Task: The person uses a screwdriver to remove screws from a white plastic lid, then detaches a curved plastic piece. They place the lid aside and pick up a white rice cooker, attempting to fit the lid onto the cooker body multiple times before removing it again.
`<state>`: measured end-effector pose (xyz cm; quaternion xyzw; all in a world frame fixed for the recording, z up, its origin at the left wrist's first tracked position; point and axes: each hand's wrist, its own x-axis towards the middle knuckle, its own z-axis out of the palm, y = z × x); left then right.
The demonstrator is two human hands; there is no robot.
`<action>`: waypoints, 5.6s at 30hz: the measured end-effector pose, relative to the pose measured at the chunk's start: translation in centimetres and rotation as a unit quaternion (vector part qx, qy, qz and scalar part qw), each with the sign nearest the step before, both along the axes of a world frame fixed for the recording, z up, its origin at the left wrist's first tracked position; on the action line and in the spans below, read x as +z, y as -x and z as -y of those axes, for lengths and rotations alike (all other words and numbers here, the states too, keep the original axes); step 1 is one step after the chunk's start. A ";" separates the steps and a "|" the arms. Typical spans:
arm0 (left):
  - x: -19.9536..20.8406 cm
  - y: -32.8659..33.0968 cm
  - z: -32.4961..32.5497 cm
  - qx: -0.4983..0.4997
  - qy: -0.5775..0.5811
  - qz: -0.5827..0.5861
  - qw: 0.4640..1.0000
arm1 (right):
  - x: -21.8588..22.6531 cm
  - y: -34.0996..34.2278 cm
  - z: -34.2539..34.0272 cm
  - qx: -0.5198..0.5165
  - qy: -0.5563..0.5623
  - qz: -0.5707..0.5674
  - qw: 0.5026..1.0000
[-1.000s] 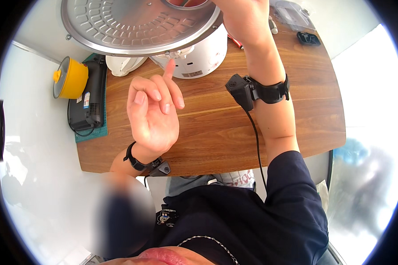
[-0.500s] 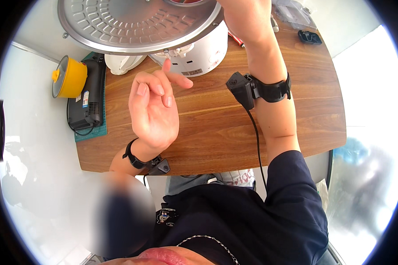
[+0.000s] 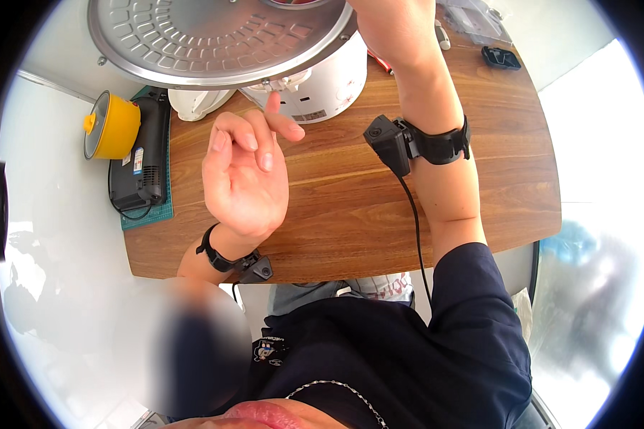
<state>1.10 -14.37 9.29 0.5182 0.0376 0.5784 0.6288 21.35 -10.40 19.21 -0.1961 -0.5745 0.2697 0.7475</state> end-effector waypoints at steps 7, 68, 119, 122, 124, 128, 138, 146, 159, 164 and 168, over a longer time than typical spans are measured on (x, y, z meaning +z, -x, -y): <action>0.4 0.1 0.2 -0.007 0.018 -0.004 1.000 | 0.1 -0.3 0.2 0.014 -0.003 0.012 1.000; -2.9 -0.4 -6.8 0.430 -0.335 -0.241 0.803 | 0.9 0.6 0.8 0.023 -0.046 0.029 0.998; -3.3 -0.5 -7.4 0.410 -0.266 -0.295 0.821 | -1.6 -1.0 -4.9 -0.022 0.247 -0.047 0.968; -3.0 -0.6 -7.1 0.417 -0.253 -0.287 0.824 | -1.6 -1.1 -5.0 -0.029 0.249 -0.030 0.968; -2.5 -0.9 -6.9 0.413 -0.243 -0.290 0.828 | -1.2 -1.2 -4.6 -0.066 0.258 -0.019 0.964; -2.4 -0.8 -6.7 0.404 -0.223 -0.281 0.841 | -1.6 -1.2 -5.0 -0.098 0.267 0.007 0.959; -2.6 -1.2 -6.6 0.416 -0.235 -0.276 0.834 | -1.8 -1.1 -5.2 -0.091 0.268 0.034 0.959; -2.8 -1.2 -6.8 0.405 -0.216 -0.270 0.847 | -1.7 -0.6 -5.3 -0.113 0.228 0.052 0.966; -3.1 -1.2 -7.1 0.415 -0.232 -0.264 0.839 | -2.2 -1.5 -5.8 -0.160 0.239 0.112 0.951; -3.2 -1.5 -7.2 0.418 -0.237 -0.254 0.839 | -0.7 -0.7 -4.4 -0.142 0.279 0.102 0.944; -3.2 -1.3 -7.2 0.427 -0.248 -0.262 0.829 | -1.1 -0.8 -4.4 -0.142 0.244 0.102 0.954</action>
